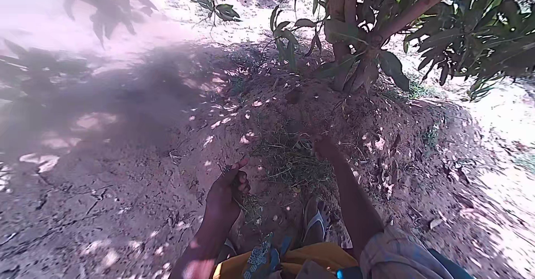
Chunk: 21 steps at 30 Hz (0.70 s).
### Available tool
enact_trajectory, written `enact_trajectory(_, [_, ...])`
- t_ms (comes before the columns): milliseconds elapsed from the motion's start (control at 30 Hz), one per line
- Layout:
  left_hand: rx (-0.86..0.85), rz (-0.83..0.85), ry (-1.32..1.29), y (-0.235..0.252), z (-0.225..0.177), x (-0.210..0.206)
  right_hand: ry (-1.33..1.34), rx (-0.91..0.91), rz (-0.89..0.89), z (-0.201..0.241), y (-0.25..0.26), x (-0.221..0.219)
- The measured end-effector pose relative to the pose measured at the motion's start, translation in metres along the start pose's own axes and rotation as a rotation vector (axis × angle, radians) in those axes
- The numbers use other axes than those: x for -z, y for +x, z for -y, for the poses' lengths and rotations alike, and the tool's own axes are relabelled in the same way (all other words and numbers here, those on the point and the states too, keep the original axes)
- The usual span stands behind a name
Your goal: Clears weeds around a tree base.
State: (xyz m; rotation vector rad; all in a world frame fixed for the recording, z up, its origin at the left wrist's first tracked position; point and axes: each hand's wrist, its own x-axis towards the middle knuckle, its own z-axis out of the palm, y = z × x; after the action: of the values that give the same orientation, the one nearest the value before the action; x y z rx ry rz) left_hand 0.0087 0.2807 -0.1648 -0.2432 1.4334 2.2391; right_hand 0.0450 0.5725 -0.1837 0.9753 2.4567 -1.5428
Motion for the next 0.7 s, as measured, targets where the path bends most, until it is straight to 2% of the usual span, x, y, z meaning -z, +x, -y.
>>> enact_trajectory(67, [0.012,-0.010,0.002,0.000,0.002,-0.001,-0.154,-0.083,0.087,-0.004,0.003,-0.014])
enact_trajectory(167, [0.056,-0.014,0.018,-0.002,0.009,-0.006,-0.131,-0.078,0.102,0.004,-0.002,-0.023])
enact_trajectory(233, [0.073,-0.006,0.048,-0.002,0.010,-0.010,0.096,0.082,0.032,0.014,-0.012,-0.016])
enact_trajectory(333, [0.066,-0.009,0.074,-0.001,0.011,-0.013,0.492,0.518,-0.103,0.028,-0.023,0.000])
enact_trajectory(400, [0.079,-0.002,0.091,-0.001,0.016,-0.015,0.589,0.634,-0.163,0.029,-0.024,0.011])
enact_trajectory(433, [0.089,0.003,0.094,-0.001,0.019,-0.018,0.566,0.607,-0.177,0.024,-0.022,0.015])
enact_trajectory(467, [0.100,0.011,0.090,-0.002,0.021,-0.022,0.472,0.504,-0.165,0.016,-0.022,0.019])
enact_trajectory(533, [0.116,0.040,0.102,-0.004,0.023,-0.028,0.227,0.190,-0.043,0.001,-0.019,0.014])
enact_trajectory(567, [0.123,0.050,0.119,-0.005,0.023,-0.032,0.151,0.105,0.036,-0.005,-0.017,0.005])
enact_trajectory(633, [0.145,0.058,0.154,-0.004,0.024,-0.038,0.131,0.047,0.180,-0.007,-0.018,-0.013])
enact_trajectory(700, [0.165,0.045,0.169,-0.002,0.030,-0.042,0.166,0.066,0.290,0.001,-0.028,-0.027])
